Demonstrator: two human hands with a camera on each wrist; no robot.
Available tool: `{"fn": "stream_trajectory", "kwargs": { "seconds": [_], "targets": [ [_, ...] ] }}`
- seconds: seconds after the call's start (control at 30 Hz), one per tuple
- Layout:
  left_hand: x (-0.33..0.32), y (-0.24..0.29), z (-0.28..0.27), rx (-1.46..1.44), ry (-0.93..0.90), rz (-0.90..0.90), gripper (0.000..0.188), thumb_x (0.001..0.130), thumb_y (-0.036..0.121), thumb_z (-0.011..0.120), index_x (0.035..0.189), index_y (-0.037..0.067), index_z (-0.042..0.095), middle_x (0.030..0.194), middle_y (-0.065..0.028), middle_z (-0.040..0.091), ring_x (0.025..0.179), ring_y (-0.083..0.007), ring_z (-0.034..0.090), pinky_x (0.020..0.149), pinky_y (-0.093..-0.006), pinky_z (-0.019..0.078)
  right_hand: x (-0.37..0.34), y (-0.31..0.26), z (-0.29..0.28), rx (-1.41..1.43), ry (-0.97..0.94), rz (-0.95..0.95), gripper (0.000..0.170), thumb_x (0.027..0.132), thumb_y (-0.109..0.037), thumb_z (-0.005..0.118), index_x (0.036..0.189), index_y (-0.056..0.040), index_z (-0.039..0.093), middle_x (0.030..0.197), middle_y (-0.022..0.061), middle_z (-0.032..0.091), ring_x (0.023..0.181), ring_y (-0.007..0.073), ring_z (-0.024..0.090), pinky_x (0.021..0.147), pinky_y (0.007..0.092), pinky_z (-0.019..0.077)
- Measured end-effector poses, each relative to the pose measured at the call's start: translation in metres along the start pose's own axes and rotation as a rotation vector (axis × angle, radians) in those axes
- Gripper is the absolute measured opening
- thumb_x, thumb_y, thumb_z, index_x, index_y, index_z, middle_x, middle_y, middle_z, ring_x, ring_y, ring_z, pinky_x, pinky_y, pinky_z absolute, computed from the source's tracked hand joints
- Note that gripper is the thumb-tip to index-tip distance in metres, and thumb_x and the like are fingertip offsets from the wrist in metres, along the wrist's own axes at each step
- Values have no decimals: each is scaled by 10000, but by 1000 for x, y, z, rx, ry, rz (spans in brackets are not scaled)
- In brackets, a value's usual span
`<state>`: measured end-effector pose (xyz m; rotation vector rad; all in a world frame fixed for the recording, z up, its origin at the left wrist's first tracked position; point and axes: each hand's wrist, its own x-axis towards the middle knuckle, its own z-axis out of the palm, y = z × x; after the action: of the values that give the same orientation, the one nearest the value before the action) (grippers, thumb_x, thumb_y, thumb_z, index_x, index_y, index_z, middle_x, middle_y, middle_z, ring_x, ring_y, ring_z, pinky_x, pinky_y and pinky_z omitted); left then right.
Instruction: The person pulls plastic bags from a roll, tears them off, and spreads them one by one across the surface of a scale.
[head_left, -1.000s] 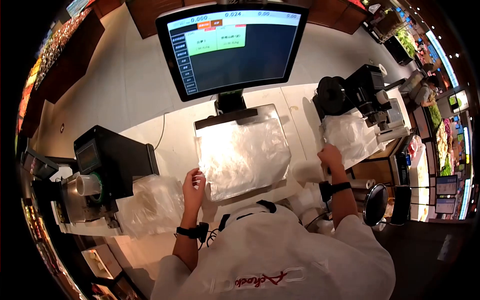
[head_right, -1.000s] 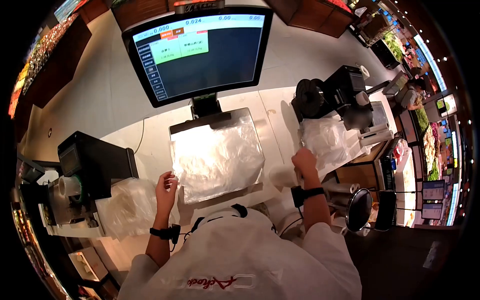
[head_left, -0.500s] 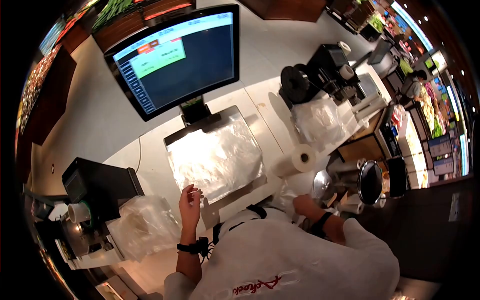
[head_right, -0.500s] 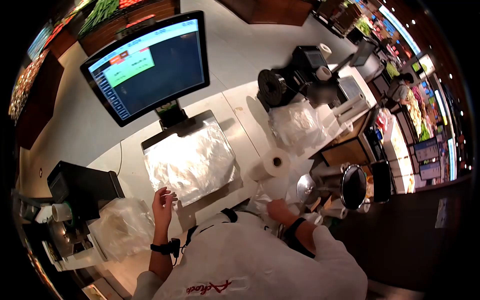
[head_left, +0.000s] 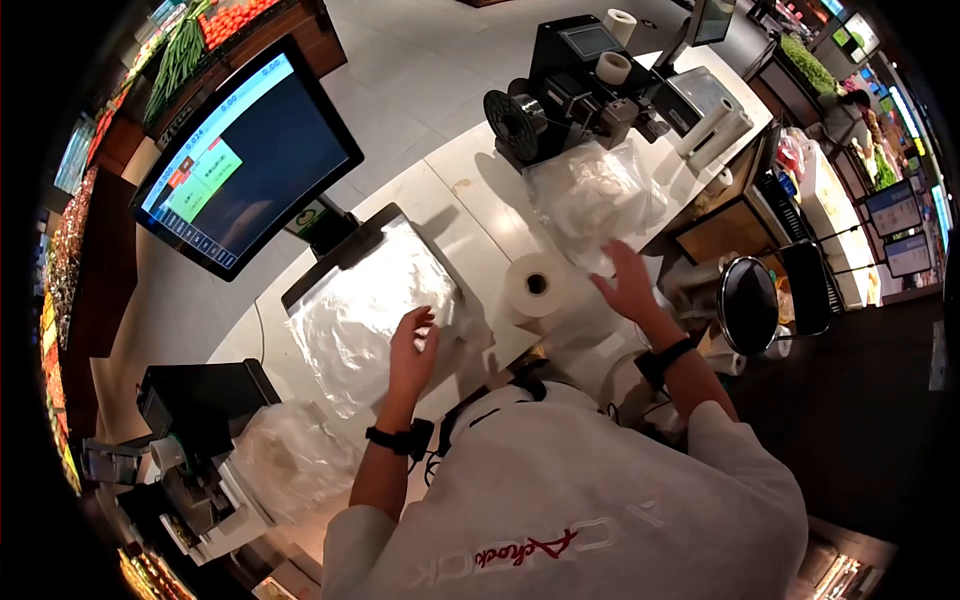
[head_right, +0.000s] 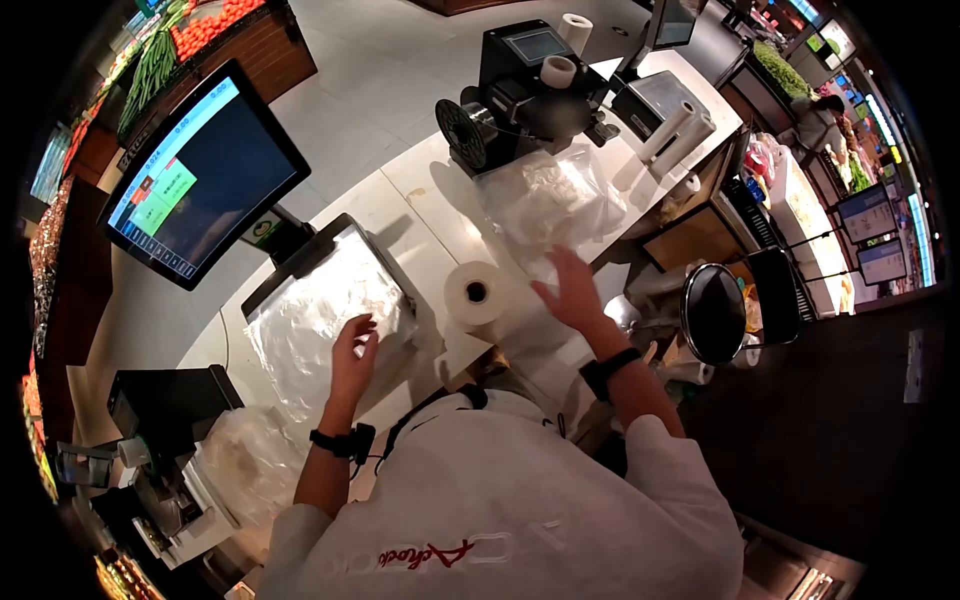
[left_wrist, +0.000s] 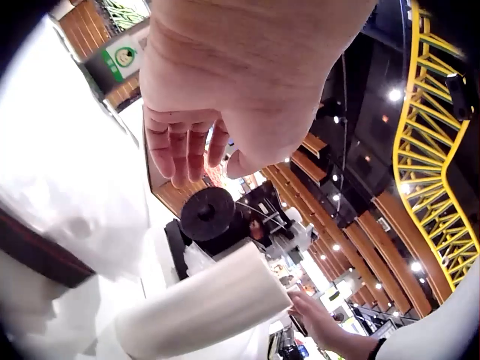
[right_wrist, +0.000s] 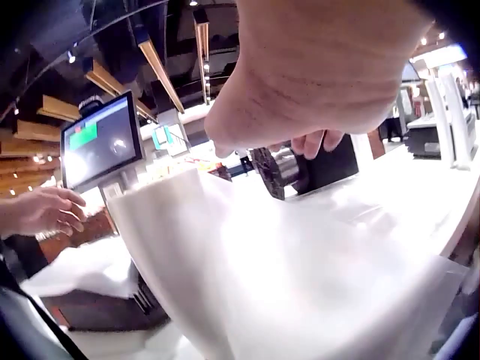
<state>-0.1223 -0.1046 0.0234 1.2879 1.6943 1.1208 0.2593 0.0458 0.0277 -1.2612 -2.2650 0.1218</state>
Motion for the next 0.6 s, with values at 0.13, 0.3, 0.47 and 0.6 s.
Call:
{"fn": "stream_trajectory", "kwargs": {
  "seconds": [0.13, 0.3, 0.47, 0.6],
  "targets": [
    [33, 35, 79, 219, -8, 217, 355, 914, 136, 651, 1237, 18, 564, 1173, -207, 611, 1088, -377, 602, 921, -434, 490, 17, 30, 37, 320, -439, -82, 265, 917, -272, 667, 1052, -48, 623, 980, 145, 672, 887, 352, 630, 791, 446, 494],
    [65, 71, 168, 539, 108, 279, 402, 912, 264, 634, 1214, 7, 566, 1178, -199, 594, 1106, -385, 554, 952, -466, 441, 19, 40, 46, 575, -538, 48, 204, 933, -222, 648, 1034, -46, 637, 840, 139, 665, 832, 334, 647, 755, 439, 497],
    [73, 72, 192, 654, 204, 208, 365, 918, 282, 607, 1179, 27, 595, 1136, -174, 619, 1065, -359, 579, 899, -458, 467, 26, 42, 73, 649, -218, -184, 208, 924, -204, 666, 1047, -43, 618, 982, 115, 670, 954, 321, 628, 814, 431, 481],
    [73, 72, 189, 647, 192, 202, 338, 913, 266, 608, 1155, 30, 605, 1088, -168, 622, 1036, -364, 581, 886, -463, 471, 42, 49, 94, 833, -419, -251, 209, 927, -202, 662, 1032, -34, 594, 980, 119, 674, 933, 309, 632, 783, 426, 475]
  ]
}}
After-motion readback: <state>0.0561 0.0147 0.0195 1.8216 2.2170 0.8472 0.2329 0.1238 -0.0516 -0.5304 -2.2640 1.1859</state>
